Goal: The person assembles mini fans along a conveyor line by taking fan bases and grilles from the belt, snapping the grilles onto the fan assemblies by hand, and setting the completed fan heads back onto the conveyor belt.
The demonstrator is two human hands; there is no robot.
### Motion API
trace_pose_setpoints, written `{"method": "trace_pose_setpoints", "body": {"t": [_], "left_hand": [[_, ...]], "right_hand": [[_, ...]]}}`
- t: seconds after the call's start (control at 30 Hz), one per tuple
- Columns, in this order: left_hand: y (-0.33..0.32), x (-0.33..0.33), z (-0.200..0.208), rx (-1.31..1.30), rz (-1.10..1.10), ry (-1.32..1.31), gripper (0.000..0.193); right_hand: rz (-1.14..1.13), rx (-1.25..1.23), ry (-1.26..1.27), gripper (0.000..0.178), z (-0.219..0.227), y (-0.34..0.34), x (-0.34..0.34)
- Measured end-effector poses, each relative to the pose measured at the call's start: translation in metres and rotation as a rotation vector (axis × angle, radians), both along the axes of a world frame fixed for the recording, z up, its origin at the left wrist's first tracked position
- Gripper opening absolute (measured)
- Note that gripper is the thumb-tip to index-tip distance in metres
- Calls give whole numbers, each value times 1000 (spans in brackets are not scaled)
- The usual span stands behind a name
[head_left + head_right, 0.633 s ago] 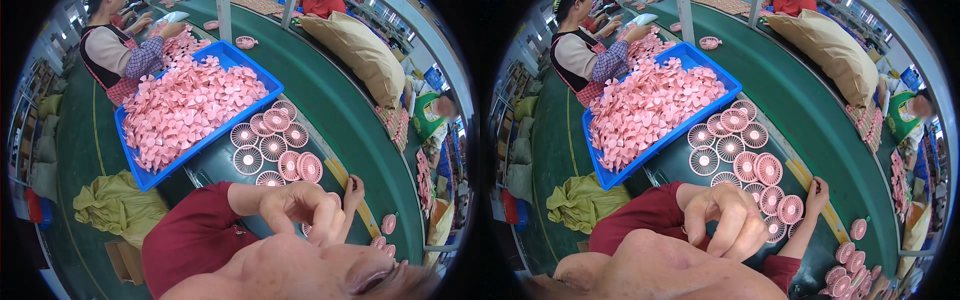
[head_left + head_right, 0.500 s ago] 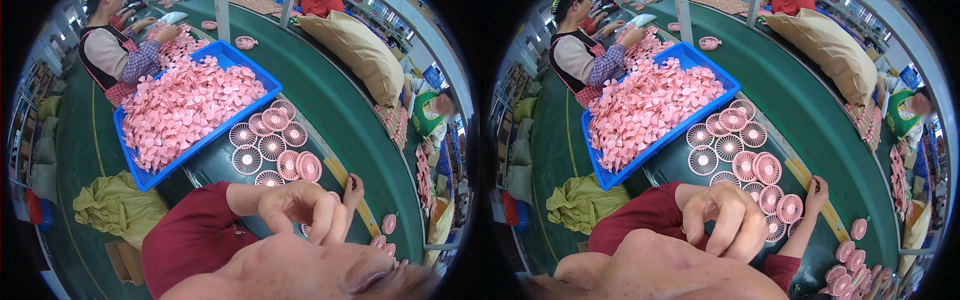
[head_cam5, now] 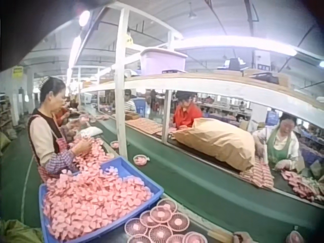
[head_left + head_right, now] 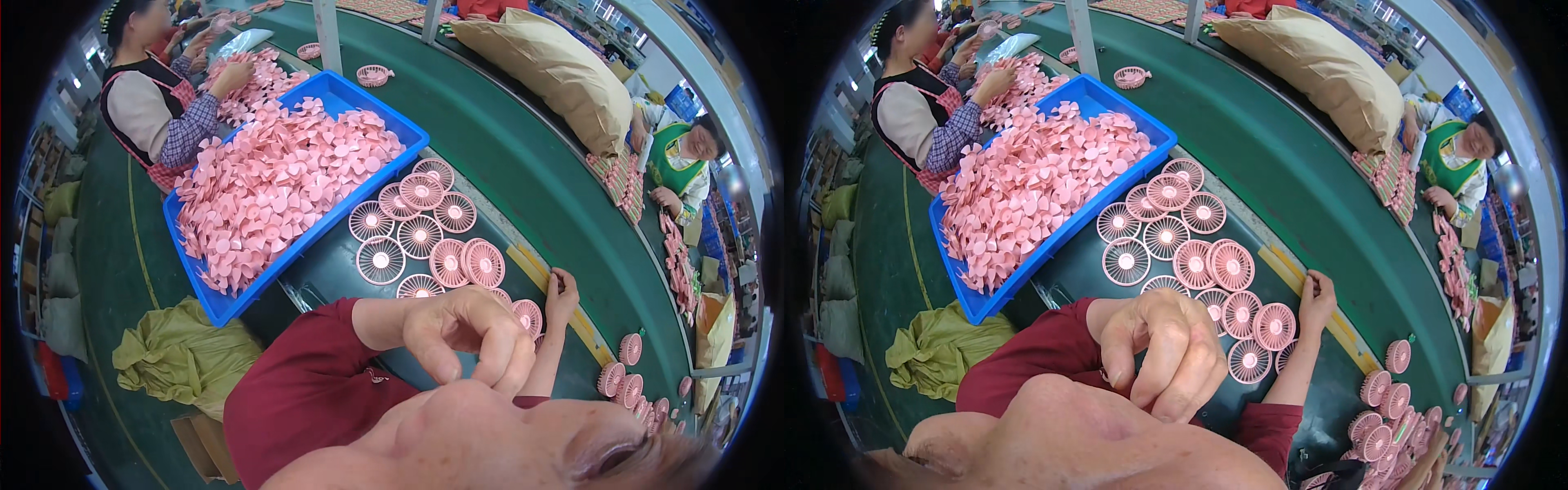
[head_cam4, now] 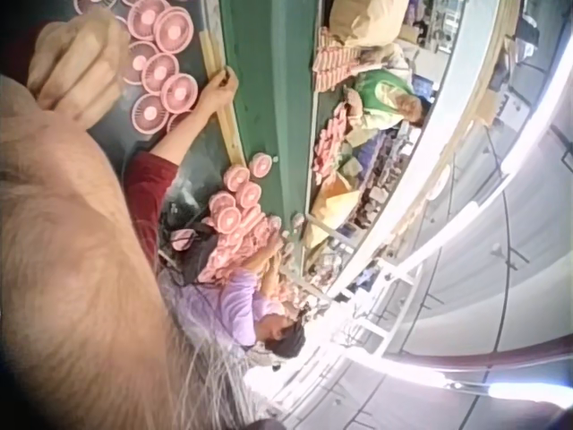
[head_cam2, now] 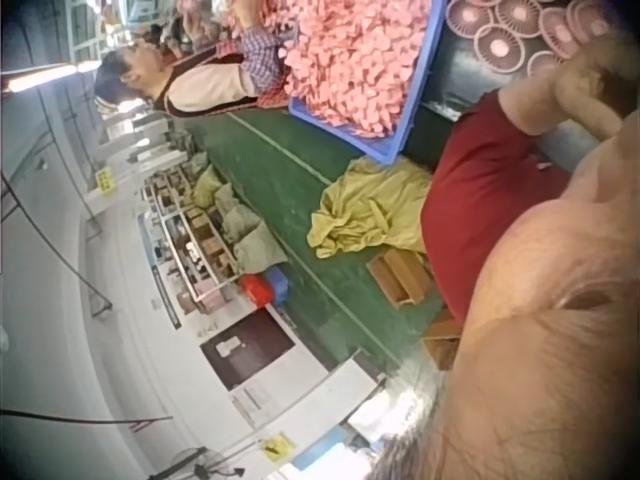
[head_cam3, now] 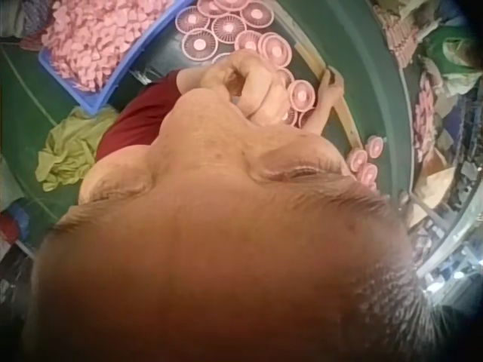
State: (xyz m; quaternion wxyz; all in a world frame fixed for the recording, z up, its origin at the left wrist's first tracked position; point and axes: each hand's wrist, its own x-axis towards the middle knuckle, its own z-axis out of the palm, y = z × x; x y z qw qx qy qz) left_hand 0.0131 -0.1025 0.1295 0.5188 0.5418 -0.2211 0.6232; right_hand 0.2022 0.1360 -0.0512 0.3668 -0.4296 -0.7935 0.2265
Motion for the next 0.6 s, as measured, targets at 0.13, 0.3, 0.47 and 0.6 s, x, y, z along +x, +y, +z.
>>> {"method": "trace_pose_setpoints", "body": {"t": [0.13, 0.3, 0.47, 0.6], "left_hand": [[0, 0, -2, 5, -21, 0, 26], [1, 1, -2, -2, -30, 7, 27], [2, 9, 1, -18, -26, -83, 26], [5, 8, -3, 80, -67, -65, 29]], "right_hand": [[9, 0, 32, 14, 0, -3, -1], [0, -1, 12, 14, 1, -3, -1], [-5, -1, 33, 14, 1, -2, 0], [12, -11, -6, 13, 4, -3, -5]]}}
